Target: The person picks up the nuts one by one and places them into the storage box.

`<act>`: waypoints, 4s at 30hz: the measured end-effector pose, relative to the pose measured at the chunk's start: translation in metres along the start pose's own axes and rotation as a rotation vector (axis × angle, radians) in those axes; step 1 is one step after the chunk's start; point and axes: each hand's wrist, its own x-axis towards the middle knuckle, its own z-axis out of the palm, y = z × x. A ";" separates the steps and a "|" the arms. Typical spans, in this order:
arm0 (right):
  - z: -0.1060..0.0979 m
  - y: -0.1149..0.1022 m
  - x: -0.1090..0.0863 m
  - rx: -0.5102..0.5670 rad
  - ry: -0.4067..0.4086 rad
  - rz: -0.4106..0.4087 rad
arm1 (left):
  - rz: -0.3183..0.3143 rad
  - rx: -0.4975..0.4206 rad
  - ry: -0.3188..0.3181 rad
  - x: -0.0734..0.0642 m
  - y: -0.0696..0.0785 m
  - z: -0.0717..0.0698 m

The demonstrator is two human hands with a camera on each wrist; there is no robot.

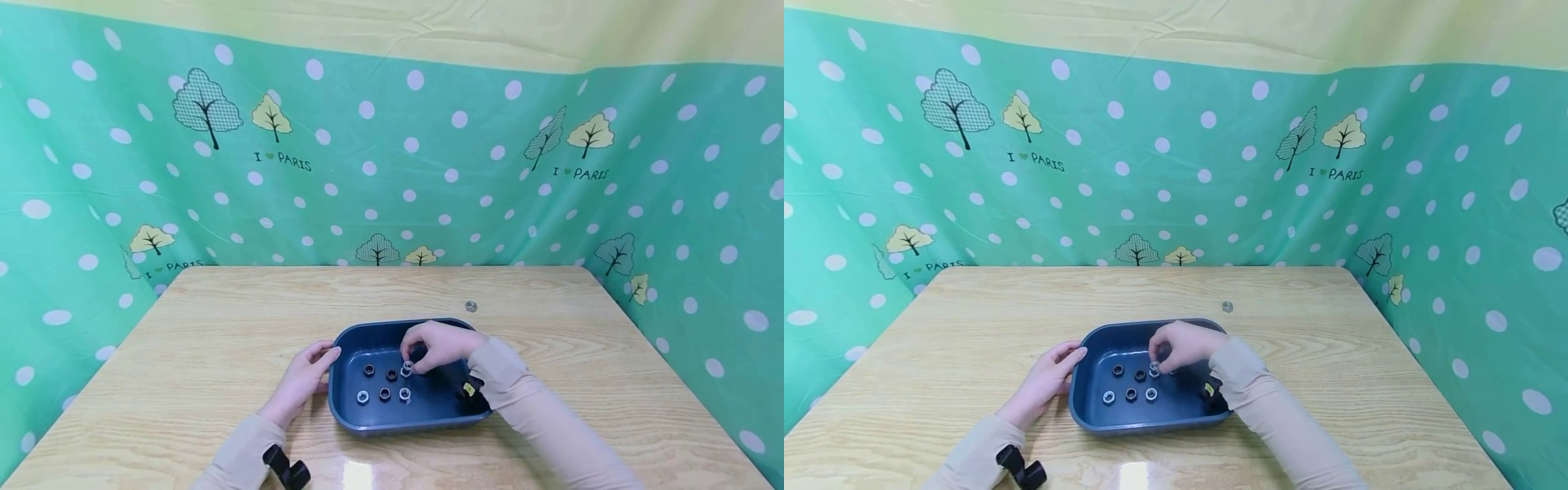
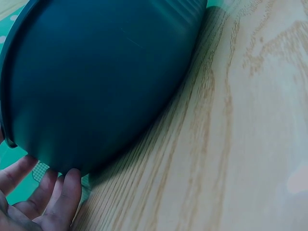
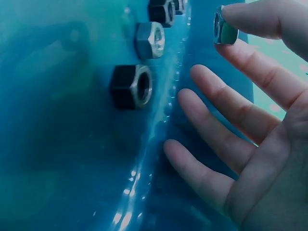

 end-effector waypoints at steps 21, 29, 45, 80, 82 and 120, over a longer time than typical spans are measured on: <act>0.006 -0.003 -0.004 -0.054 -0.128 0.134 | 0.008 0.011 -0.008 -0.003 0.001 0.000; 0.010 -0.006 -0.005 -0.111 -0.131 0.149 | -0.002 0.002 0.001 -0.002 -0.002 0.001; 0.012 -0.004 -0.005 -0.172 -0.123 0.158 | 0.008 -0.005 0.007 -0.002 0.000 0.002; 0.011 -0.007 -0.005 -0.162 -0.079 0.152 | -0.007 -0.013 0.014 0.000 0.001 0.003; 0.011 -0.006 -0.004 -0.143 -0.068 0.158 | -0.006 -0.009 0.012 0.000 0.001 0.002; -0.018 0.014 -0.034 0.219 0.167 0.058 | -0.013 0.012 0.012 -0.001 0.000 0.001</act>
